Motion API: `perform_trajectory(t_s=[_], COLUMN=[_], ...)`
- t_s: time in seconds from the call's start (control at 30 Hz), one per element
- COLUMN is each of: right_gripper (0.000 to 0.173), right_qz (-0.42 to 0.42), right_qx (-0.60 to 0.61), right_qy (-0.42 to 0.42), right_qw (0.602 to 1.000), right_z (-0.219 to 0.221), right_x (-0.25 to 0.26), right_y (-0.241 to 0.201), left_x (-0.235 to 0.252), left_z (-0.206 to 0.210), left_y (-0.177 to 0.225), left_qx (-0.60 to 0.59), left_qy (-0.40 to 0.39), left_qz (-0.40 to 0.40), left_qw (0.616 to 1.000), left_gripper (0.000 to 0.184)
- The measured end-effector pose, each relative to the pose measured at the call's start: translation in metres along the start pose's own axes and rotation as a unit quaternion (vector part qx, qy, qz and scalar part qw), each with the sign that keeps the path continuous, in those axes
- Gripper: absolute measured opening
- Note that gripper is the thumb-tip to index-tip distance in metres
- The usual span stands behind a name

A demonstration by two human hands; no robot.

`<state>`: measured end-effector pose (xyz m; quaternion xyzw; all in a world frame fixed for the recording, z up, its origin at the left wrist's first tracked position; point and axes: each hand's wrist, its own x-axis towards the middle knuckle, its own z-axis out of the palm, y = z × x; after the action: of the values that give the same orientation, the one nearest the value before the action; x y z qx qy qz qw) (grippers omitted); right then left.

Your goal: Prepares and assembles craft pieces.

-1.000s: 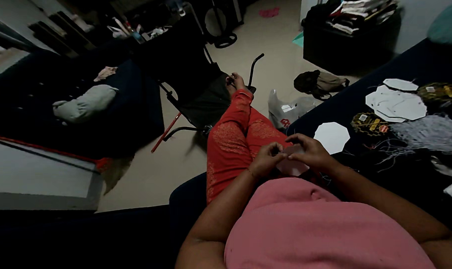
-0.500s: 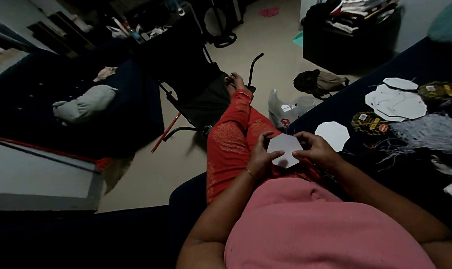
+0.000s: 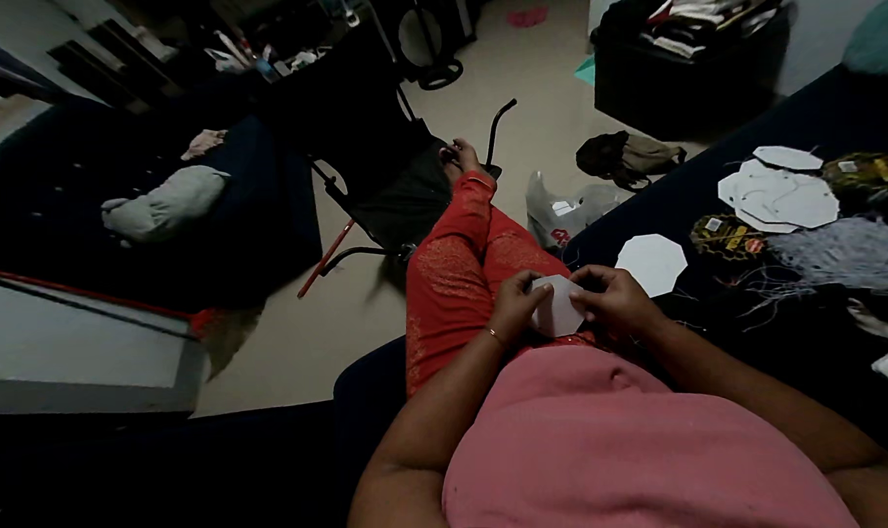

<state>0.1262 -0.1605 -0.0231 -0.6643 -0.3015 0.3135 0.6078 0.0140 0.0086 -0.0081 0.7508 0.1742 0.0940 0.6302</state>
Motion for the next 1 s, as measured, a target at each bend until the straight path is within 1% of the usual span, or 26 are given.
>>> perform_trajectory(t_s=[0.2,0.3,0.37,0.47,0.57,0.63,0.73,0.8,0.87,0.93,1.0], right_gripper=[0.011,0.009,0.012,0.016,0.013,0.014,0.016,0.018,0.022,0.027,0.026], right_qz=[-0.041,-0.037,-0.024,-0.012,0.003,-0.002,-0.010,-0.007,-0.007,-0.006,-0.014], right_qx=[0.006,0.011,0.014,-0.025,-0.037,-0.034,-0.045,-0.067,-0.102,-0.158,-0.217], right_qy=[-0.013,-0.013,-0.004,0.013,0.001,-0.006,-0.014,-0.025,-0.035,-0.035,-0.013], right_qw=[0.999,0.999,1.000,1.000,0.999,0.999,0.999,0.997,0.994,0.987,0.976], right_z=[-0.002,0.000,0.002,0.003,0.001,0.000,-0.002,-0.003,-0.007,-0.020,-0.043], right_x=[-0.002,-0.002,-0.003,-0.003,-0.005,-0.005,-0.005,-0.005,-0.005,-0.004,-0.001], right_y=[0.004,0.002,-0.003,-0.007,-0.011,-0.010,-0.008,-0.010,-0.012,-0.009,0.002], left_x=[-0.001,-0.001,-0.003,-0.007,-0.008,-0.007,-0.007,-0.007,-0.007,-0.006,-0.007], left_z=[0.003,0.004,0.004,0.005,0.004,0.002,-0.002,-0.002,-0.002,-0.003,-0.006], left_y=[0.000,0.000,0.002,0.008,0.005,0.002,0.003,0.006,0.007,0.006,-0.002], left_qx=[0.005,0.014,0.036,0.069,0.060,0.063,0.084,0.102,0.100,0.086,0.064], left_qy=[-0.003,-0.003,-0.009,-0.015,-0.006,-0.005,-0.027,-0.042,-0.036,-0.008,0.039], left_qz=[-0.003,0.008,0.018,0.021,0.027,0.027,0.025,0.030,0.035,0.036,0.040], left_qw=[1.000,1.000,0.999,0.997,0.998,0.998,0.996,0.993,0.994,0.996,0.996], left_gripper=[0.018,0.018,0.019,0.021,0.020,0.019,0.021,0.021,0.020,0.020,0.017])
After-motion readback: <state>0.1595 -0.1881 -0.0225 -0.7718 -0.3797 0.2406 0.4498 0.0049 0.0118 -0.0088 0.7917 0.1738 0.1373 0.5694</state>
